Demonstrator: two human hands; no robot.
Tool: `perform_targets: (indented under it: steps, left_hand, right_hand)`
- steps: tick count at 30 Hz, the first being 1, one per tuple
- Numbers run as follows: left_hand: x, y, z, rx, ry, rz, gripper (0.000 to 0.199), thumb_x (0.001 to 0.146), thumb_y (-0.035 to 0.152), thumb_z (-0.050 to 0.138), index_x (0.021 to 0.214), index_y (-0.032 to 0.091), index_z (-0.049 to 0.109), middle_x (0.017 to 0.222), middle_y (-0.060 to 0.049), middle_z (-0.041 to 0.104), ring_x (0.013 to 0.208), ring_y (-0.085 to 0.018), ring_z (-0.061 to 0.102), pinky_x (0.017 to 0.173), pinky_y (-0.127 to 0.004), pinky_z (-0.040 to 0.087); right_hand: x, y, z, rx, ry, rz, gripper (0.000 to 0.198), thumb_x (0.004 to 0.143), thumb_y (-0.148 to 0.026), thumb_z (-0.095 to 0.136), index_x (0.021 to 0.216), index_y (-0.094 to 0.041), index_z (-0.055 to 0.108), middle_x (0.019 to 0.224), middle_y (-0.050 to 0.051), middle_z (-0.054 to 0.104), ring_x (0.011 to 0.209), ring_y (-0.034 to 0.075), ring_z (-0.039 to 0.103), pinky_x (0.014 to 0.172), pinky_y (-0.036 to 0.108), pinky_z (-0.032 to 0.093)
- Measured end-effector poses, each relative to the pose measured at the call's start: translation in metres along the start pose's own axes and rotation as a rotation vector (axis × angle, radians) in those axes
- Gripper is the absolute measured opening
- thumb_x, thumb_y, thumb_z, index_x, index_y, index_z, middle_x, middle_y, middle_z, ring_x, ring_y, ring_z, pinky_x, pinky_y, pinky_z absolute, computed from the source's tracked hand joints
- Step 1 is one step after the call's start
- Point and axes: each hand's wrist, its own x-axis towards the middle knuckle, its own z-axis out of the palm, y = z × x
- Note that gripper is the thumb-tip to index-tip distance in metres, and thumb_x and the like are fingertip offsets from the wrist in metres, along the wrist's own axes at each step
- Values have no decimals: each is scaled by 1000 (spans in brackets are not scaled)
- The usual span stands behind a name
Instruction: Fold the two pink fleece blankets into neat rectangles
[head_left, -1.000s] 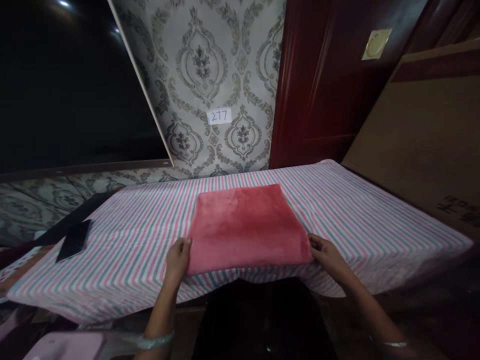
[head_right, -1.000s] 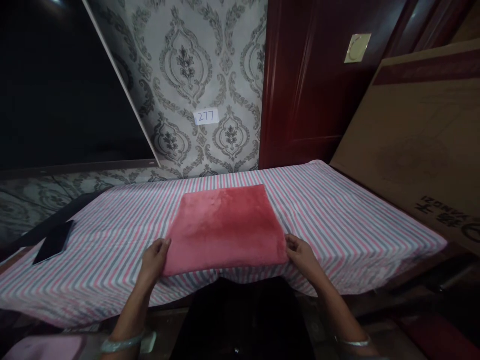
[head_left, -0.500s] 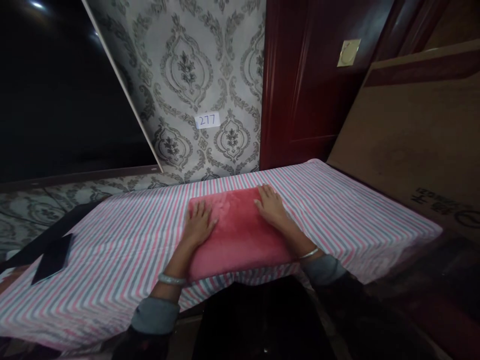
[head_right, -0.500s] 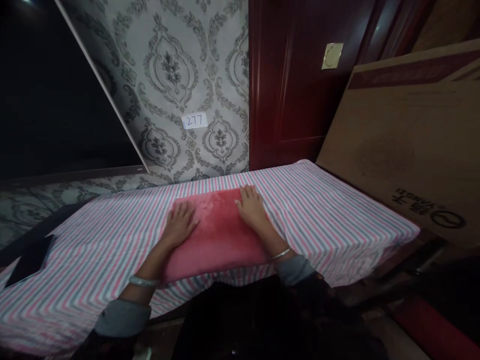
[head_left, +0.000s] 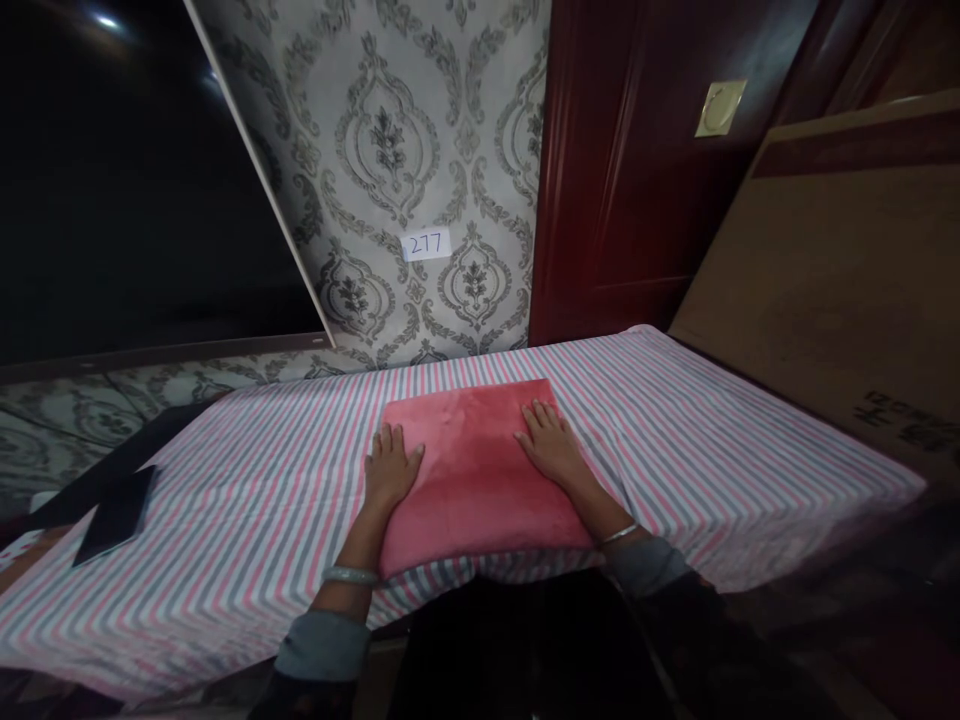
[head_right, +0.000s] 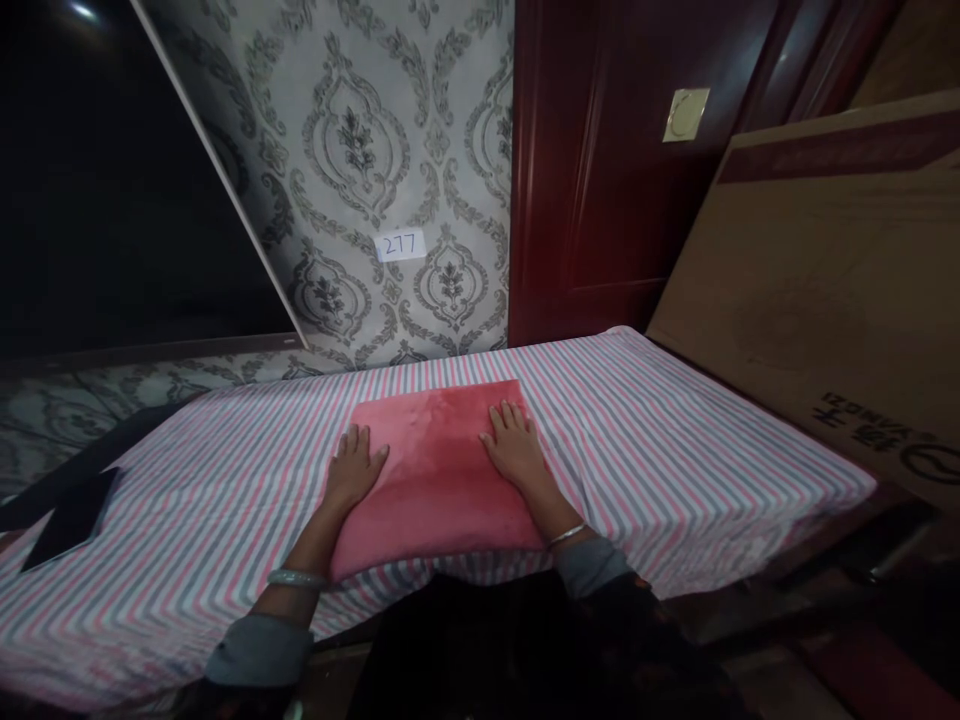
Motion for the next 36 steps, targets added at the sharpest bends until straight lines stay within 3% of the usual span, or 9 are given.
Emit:
perform_targets:
  steps: [7, 12, 15, 17, 20, 23, 28, 32, 36]
  left_hand:
    - [6, -3, -28, 21, -126, -39, 67, 99, 49, 36, 156, 15, 35, 167, -18, 22, 154, -36, 22, 117, -60, 32]
    - [32, 36, -47, 50, -54, 209, 64, 100, 46, 35, 155, 12, 35, 167, -19, 22, 156, -31, 16, 123, -56, 21]
    - [46, 61, -39, 36, -47, 318, 65, 101, 46, 33, 157, 13, 31, 167, -17, 22, 157, -29, 14, 124, -56, 16]
    - [52, 66, -24, 50, -42, 303, 65, 102, 48, 32, 157, 13, 32, 166, -17, 25, 156, -30, 17, 125, -57, 13]
    - [55, 60, 0, 65, -29, 250, 67, 102, 50, 30, 157, 11, 32, 165, -19, 29, 154, -32, 22, 125, -58, 12]
    - [57, 50, 11, 70, 1, 222, 68, 102, 51, 28, 157, 12, 34, 165, -19, 30, 154, -32, 23, 124, -58, 12]
    - [66, 32, 3, 64, 15, 71, 69, 101, 51, 25, 155, 10, 36, 164, -20, 30, 154, -34, 23, 122, -63, 16]
    - [71, 12, -1, -30, -48, -41, 68, 100, 51, 24, 157, 15, 33, 167, -16, 25, 154, -35, 23, 118, -63, 29]
    - [64, -12, -3, -67, -46, -94, 66, 101, 49, 22, 157, 17, 34, 163, -16, 34, 151, -38, 30, 117, -64, 29]
  right_hand:
    - [13, 0, -22, 54, -143, 34, 57, 105, -38, 34, 157, -17, 36, 164, 15, 29, 152, 29, 24, 118, 50, 28]
    - [52, -20, -54, 75, -22, -9, 54, 105, -34, 27, 154, -17, 41, 162, 14, 35, 150, 30, 26, 116, 50, 28]
    - [65, -29, -47, 43, 70, -5, 53, 105, -35, 29, 154, -20, 42, 162, 13, 35, 149, 32, 27, 116, 52, 27]
    - [66, -29, -30, 10, 71, 17, 52, 105, -36, 31, 153, -20, 44, 160, 13, 38, 148, 32, 28, 117, 54, 24]
    - [61, -22, -1, -23, 50, 17, 51, 106, -38, 33, 151, -20, 47, 156, 13, 45, 146, 32, 33, 117, 56, 22]
    - [58, -16, 12, -34, 80, 1, 51, 106, -39, 33, 150, -21, 48, 155, 12, 46, 145, 32, 34, 117, 55, 24]
    - [58, -15, 5, -28, 59, -2, 51, 106, -40, 31, 151, -21, 47, 156, 12, 45, 145, 32, 33, 117, 54, 23]
    - [57, -16, 2, -16, 42, 9, 52, 106, -39, 30, 152, -21, 46, 156, 12, 44, 146, 32, 33, 117, 54, 23]
    - [56, -16, 4, -15, 44, 15, 53, 106, -39, 29, 152, -20, 46, 157, 13, 44, 146, 32, 33, 118, 55, 22]
